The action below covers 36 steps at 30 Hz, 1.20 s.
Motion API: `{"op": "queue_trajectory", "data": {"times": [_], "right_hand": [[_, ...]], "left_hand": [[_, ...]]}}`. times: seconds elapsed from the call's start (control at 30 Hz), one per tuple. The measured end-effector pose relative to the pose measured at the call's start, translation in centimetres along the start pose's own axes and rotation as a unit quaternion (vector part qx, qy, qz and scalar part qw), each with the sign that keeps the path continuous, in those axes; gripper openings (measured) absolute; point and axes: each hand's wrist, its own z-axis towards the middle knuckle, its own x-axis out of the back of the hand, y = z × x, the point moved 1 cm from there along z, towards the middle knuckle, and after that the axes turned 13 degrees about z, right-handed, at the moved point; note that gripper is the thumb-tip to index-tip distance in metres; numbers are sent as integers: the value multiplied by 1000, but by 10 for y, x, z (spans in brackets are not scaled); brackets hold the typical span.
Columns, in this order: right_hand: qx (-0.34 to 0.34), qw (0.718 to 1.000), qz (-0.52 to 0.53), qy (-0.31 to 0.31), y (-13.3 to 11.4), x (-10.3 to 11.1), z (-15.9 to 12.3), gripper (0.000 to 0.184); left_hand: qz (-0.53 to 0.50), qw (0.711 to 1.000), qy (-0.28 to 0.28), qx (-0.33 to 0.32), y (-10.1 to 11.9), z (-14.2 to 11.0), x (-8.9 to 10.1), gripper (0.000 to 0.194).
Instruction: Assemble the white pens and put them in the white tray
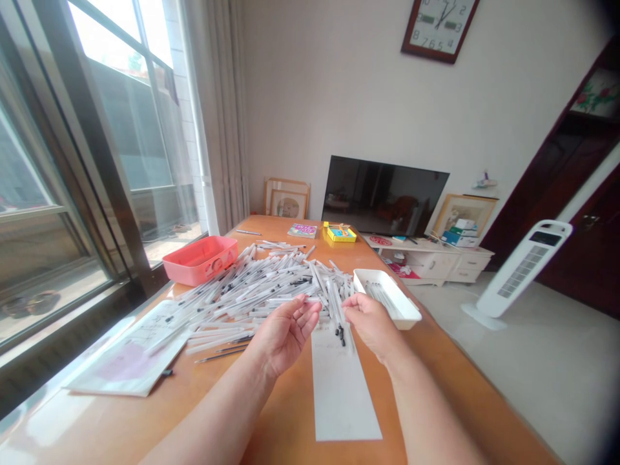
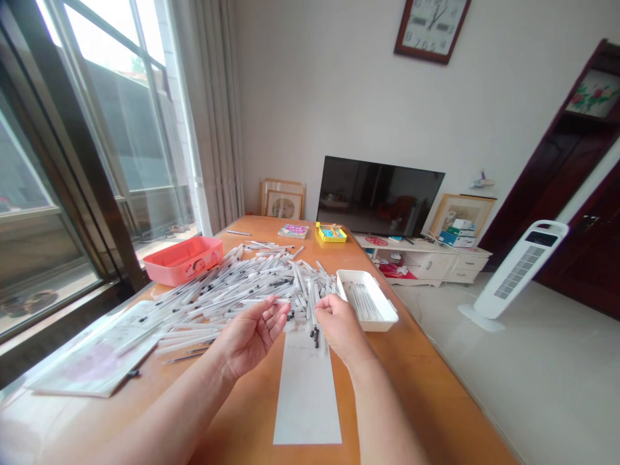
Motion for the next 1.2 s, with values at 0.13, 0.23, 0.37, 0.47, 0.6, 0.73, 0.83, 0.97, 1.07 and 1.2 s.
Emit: {"op": "queue_trajectory", "data": {"times": [0.13,0.23,0.37,0.47,0.6,0.73,0.83,0.97,1.07,1.2], "right_hand": [[23,988,-151,-13,14,8,5,8],[13,977,-209,-34,23,6,4,7],[13,954,-291,-74,28,-2,3,9],[30,931,-357,-75,27,-7,3,10],[41,911,-405,-64,25,-11,3,13],[61,908,-407,-77,26,-12,2,10],[51,939,-330,-80,27,-15,2,9],[31,993,-96,-53,15,-20,-1,13],[20,995,82,-57,0,-24,-7,19],[30,986,155,-46,-13,-27,-14,25]], "left_hand": [[1,1000,11,-5,2,-1,0,9],[1,1000,10,-6,4,-1,0,8],[2,1000,12,-10,3,0,1,9],[4,1000,9,-14,3,1,1,10],[6,1000,8,-12,3,1,2,10],[9,1000,8,-13,3,1,1,9],[14,1000,6,-14,3,1,2,9],[25,999,-2,-20,2,2,3,12],[31,999,-10,-20,2,2,4,13],[40,999,-21,-22,0,2,4,12]]}}
